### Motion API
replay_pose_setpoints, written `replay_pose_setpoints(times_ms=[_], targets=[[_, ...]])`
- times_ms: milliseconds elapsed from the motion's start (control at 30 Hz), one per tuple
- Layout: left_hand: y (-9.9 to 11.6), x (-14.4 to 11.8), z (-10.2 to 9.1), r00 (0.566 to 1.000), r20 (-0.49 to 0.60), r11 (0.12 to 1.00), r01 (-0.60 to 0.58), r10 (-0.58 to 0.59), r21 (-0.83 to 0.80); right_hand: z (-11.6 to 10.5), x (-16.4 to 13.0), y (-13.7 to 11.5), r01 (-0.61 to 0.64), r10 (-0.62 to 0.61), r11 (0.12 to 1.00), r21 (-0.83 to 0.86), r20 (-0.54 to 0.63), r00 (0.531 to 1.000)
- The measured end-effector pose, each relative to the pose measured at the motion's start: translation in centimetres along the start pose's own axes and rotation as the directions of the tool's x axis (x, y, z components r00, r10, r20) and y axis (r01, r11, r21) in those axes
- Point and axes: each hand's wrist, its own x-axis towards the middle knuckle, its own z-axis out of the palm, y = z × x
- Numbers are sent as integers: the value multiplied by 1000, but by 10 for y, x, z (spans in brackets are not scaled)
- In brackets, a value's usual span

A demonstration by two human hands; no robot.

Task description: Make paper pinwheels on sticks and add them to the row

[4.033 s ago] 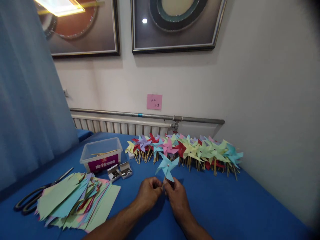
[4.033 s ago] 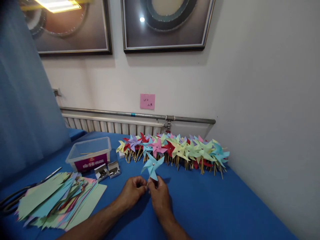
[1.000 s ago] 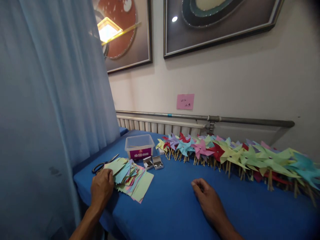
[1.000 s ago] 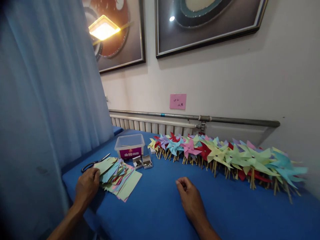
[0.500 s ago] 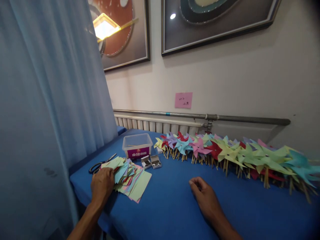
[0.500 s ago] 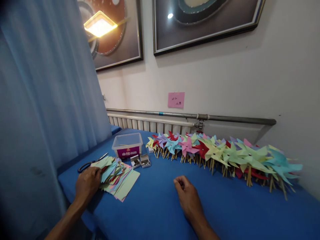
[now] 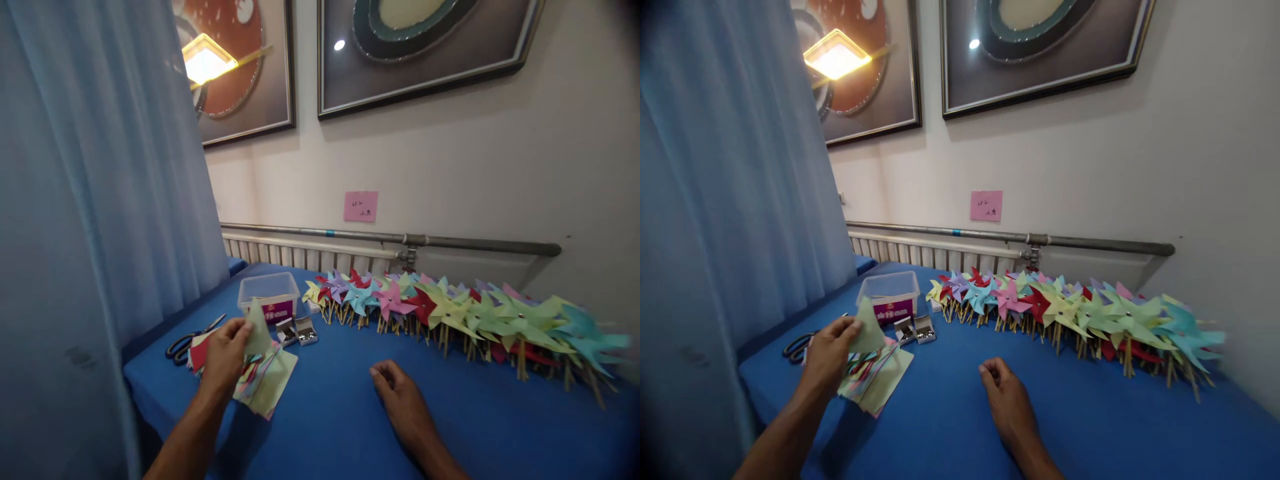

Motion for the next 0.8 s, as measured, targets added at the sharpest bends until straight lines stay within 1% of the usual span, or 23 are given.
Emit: replay_pose_setpoints(times_ms=[33,67,133,167,200,233,267,300,367,400,467,533,567,633,733,800], targets=[[9,-2,19,984,143,979,128,-105,-161,2,2,0,-14,14,1000,17,18,1000],[18,-5,39,948,274,934,236,-161,-269,4,5,-1,-30,27,998,53,47,999],[32,-10,79,872,454,847,375,-184,-377,8,9,-1,-106,85,978,182,118,989],[37,-12,99,831,525,806,433,-183,-404,10,11,-1,-171,140,943,285,125,982],[39,-15,117,794,580,772,480,-182,-416,11,11,-1,-221,182,890,398,136,974],[39,-17,134,769,612,751,511,-183,-418,11,11,0,-260,224,825,502,132,965],[36,-20,150,753,628,745,530,-194,-405,11,10,0,-278,264,762,585,112,958],[30,-23,164,748,626,749,540,-218,-385,9,9,0,-260,259,705,659,101,961],[12,-30,186,756,593,762,549,-277,-344,4,4,-2,-256,214,594,763,157,964],[2,-34,193,766,570,765,549,-298,-336,1,2,-3,-251,191,542,802,173,966],[-19,-41,202,797,518,782,525,-312,-337,-5,0,-8,-228,125,460,858,191,974],[-33,-46,203,817,483,802,501,-315,-325,-8,0,-12,-255,88,417,872,240,967],[-37,-47,203,820,478,808,495,-314,-319,-8,1,-13,-273,93,413,869,258,962],[-42,-48,200,815,488,807,498,-312,-317,-7,2,-13,-302,150,426,853,262,953],[-42,-45,199,801,510,813,505,-316,-291,-3,2,-9,-317,258,459,830,218,941],[-43,-44,200,787,530,825,504,-316,-257,-2,2,-5,-315,295,477,821,189,937]])
